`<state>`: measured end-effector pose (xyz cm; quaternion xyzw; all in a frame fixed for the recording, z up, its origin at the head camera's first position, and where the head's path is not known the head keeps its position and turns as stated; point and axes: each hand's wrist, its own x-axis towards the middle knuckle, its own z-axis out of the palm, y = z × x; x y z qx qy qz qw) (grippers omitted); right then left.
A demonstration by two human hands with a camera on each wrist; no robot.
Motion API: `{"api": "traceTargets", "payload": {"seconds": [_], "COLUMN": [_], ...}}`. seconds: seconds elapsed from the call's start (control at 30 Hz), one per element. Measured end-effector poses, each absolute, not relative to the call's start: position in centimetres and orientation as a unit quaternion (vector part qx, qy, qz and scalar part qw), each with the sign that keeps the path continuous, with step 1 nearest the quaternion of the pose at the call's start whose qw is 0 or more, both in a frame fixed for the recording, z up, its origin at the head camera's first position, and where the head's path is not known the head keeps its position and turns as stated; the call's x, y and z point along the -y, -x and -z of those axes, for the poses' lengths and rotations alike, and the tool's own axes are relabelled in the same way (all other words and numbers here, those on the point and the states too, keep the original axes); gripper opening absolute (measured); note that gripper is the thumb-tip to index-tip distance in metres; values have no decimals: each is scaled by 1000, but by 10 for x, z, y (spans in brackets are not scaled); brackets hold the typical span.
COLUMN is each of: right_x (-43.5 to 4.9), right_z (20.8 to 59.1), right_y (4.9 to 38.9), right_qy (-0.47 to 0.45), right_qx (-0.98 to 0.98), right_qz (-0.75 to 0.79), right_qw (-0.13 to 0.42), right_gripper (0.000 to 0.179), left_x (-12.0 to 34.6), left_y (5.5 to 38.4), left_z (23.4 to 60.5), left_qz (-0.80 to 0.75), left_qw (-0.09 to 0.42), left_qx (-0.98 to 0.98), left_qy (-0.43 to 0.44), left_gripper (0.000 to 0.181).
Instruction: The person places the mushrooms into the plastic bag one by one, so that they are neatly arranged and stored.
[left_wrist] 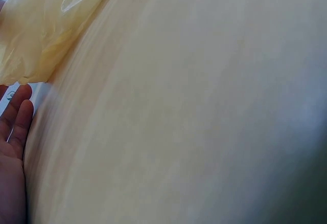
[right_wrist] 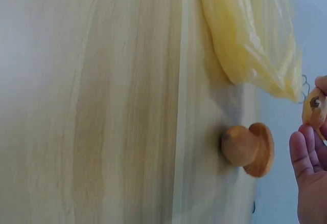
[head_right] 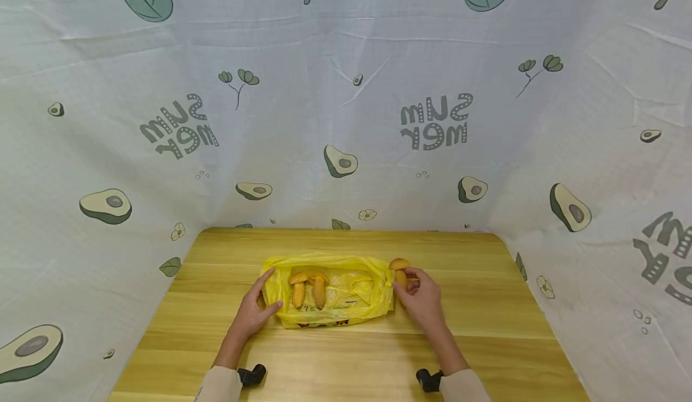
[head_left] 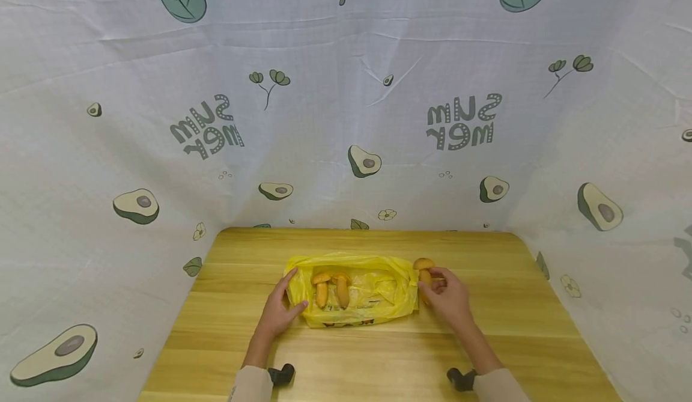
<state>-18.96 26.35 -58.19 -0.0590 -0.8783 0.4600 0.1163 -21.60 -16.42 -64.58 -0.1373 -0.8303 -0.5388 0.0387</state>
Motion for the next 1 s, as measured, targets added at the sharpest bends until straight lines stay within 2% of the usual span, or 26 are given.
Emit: {"api": "traceTargets", "payload": {"seconds": [0.47, 1.0], "right_x": [-228, -189], "right_z": [582, 588], "right_y": [198, 196], "right_qy": [32, 10], "right_qx": [861, 847], "right_qz": [-494, -523], "right_qw": [121, 94], "right_gripper": [41, 43], "left_x": [165, 165], "left_y": [216, 216], "left_z": [647, 646], "left_qz": [524, 517], "left_qw": [43, 29], "left_qx": [839, 846], "left_qy": [140, 127], "left_gripper": [85, 85]}}
